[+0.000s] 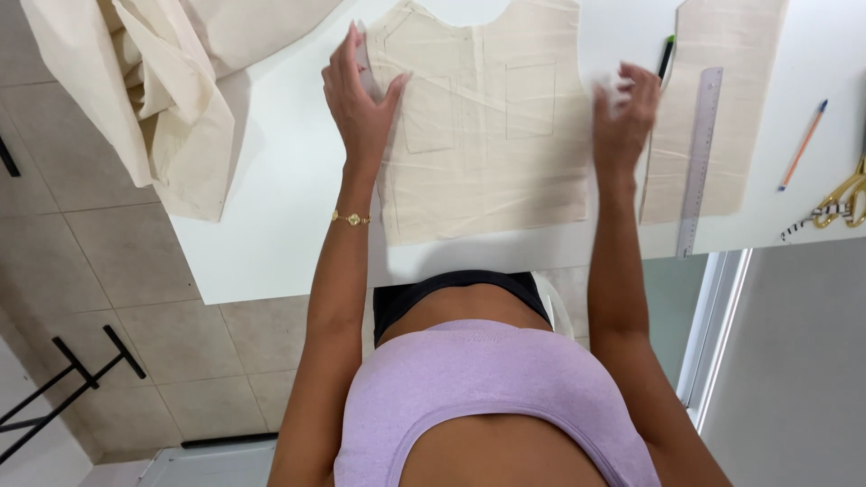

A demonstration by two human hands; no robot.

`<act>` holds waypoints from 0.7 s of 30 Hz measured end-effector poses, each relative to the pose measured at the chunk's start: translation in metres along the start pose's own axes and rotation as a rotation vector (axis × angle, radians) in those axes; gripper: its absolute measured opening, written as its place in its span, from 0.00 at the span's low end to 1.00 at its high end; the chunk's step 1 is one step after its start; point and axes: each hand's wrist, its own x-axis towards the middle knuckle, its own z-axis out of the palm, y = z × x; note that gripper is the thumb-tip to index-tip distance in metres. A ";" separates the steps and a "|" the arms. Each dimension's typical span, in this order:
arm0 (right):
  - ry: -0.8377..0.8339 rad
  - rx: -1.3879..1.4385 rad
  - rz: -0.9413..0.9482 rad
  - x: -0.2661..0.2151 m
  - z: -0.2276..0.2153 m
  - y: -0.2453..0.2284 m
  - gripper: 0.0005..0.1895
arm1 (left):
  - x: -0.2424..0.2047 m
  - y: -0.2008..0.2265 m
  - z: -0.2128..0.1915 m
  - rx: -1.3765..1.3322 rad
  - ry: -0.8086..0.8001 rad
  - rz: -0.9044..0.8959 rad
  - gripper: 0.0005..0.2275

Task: The person uses a ruler and pencil to draw straight lines and markings on a piece of light-colored fabric laid on a white table. They reposition the ruler multiple times to extend lines across the fabric. Later, they fold the fabric and smooth it out on the table.

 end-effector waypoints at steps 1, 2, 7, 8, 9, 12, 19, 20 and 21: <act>0.000 -0.004 0.005 0.000 0.011 -0.005 0.16 | 0.000 -0.001 0.004 -0.003 -0.005 0.000 0.41; -0.017 -0.021 0.010 0.006 0.022 -0.010 0.27 | 0.005 -0.001 0.009 0.036 -0.034 -0.036 0.41; -0.127 0.046 0.178 0.015 0.034 -0.046 0.32 | 0.015 0.005 0.006 -0.005 -0.214 -0.038 0.24; -0.171 0.112 0.204 0.015 0.032 -0.044 0.19 | 0.017 0.017 -0.007 -0.251 -0.255 -0.101 0.15; -0.216 0.178 0.228 0.016 0.029 -0.042 0.09 | 0.019 0.028 -0.019 -0.498 -0.297 -0.164 0.15; -0.095 0.212 0.108 0.027 0.004 -0.049 0.09 | 0.039 0.048 -0.037 -0.551 -0.240 -0.160 0.05; 0.190 0.171 -0.061 0.060 0.038 -0.043 0.38 | 0.071 0.042 0.012 -0.415 -0.048 0.021 0.10; 0.187 -0.017 -0.081 0.055 0.044 -0.038 0.34 | 0.066 0.043 0.024 -0.214 0.045 0.080 0.14; 0.180 -0.206 -0.093 0.053 0.051 -0.031 0.32 | 0.061 0.044 0.038 -0.017 0.147 0.139 0.25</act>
